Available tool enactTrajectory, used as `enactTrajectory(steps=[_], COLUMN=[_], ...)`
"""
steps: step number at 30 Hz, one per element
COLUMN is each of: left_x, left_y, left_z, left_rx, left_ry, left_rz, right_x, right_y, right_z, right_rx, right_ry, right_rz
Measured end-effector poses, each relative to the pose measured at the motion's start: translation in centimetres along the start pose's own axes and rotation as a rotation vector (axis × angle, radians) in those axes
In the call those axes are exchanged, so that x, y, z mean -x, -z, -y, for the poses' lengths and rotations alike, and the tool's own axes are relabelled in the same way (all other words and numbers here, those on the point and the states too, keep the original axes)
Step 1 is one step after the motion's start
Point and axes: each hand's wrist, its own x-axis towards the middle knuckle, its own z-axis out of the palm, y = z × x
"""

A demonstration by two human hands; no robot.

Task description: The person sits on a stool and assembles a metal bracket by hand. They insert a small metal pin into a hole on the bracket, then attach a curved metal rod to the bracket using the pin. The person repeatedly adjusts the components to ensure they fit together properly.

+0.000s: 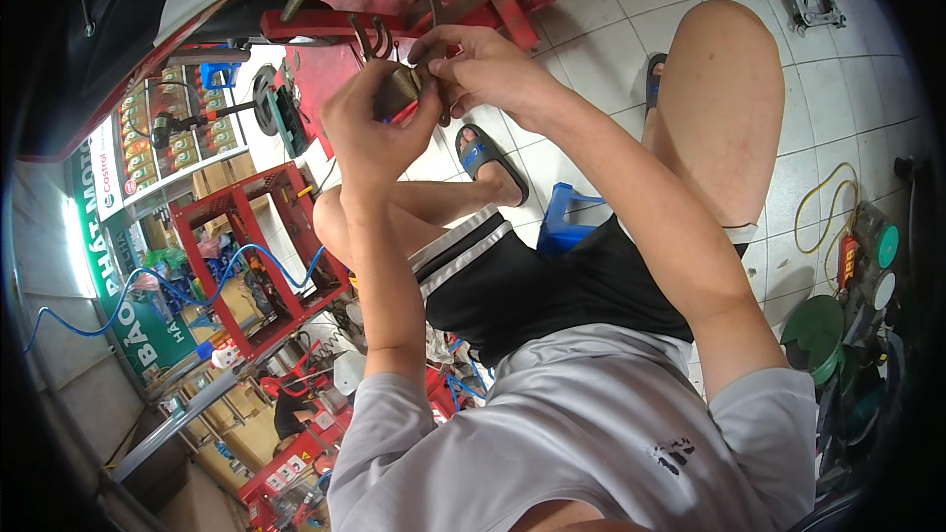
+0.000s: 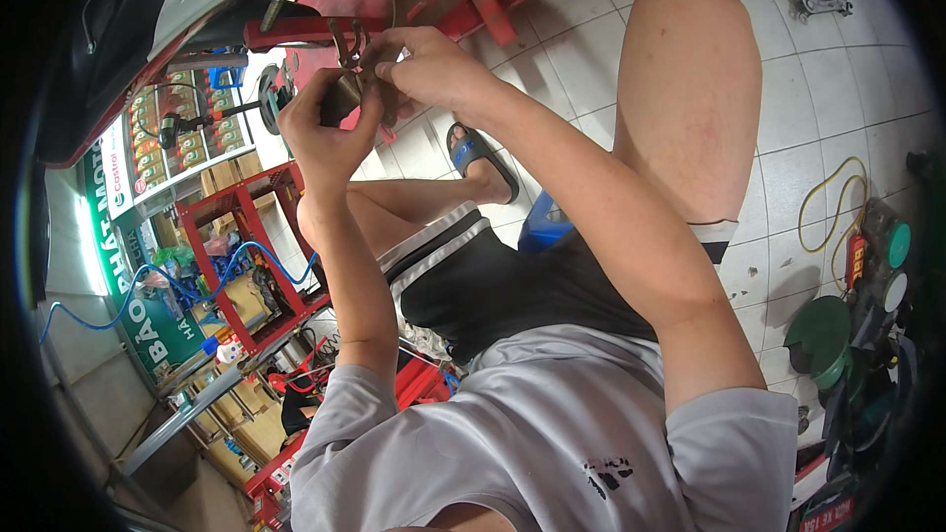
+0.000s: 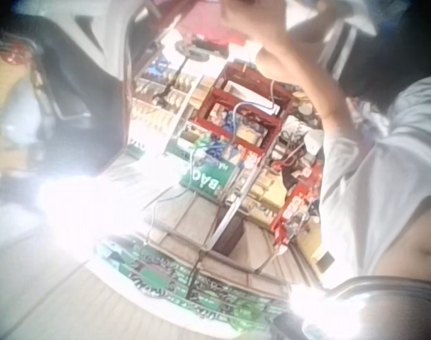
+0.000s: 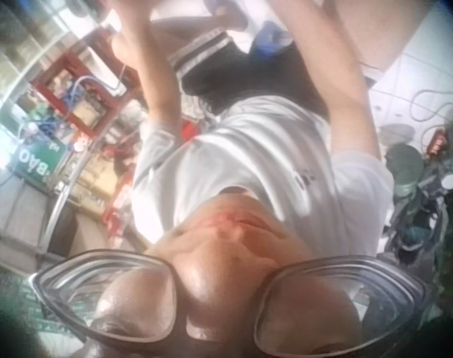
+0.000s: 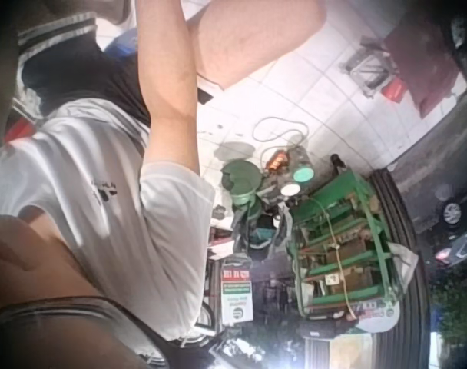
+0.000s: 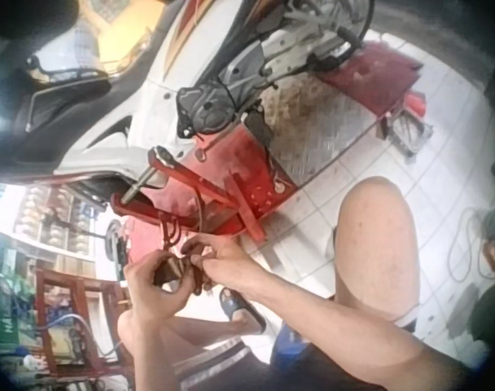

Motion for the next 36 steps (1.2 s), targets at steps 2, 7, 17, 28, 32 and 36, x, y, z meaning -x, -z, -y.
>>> enactTrajectory(steps=[2,7,17,28,32,36], left_x=[0.0,0.0,0.7,1.4,0.9,1.0], left_y=[-0.1,-0.5,-1.9,-2.3,-2.1,-1.6], left_z=[-0.1,-0.7,-0.4,-0.1,-0.3,0.0], left_rx=[-0.017,-0.109,-0.104,-0.076,-0.035,-0.059], left_ry=[-0.001,0.026,0.023,-0.047,-0.052,-0.032], left_rz=[-0.007,-0.011,-0.101,-0.144,-0.119,-0.105], right_x=[0.0,-0.1,-0.1,-1.4,-3.5,-6.1], right_y=[0.1,0.2,0.0,5.5,8.1,7.8], right_z=[-0.1,-0.2,-0.5,-5.1,-9.9,-8.4], right_rx=[0.004,0.052,0.291,0.911,1.454,1.339], right_ry=[0.017,0.038,0.085,-0.074,-0.061,-0.532], right_rz=[-0.010,-0.023,-0.188,-0.271,-0.182,-0.070])
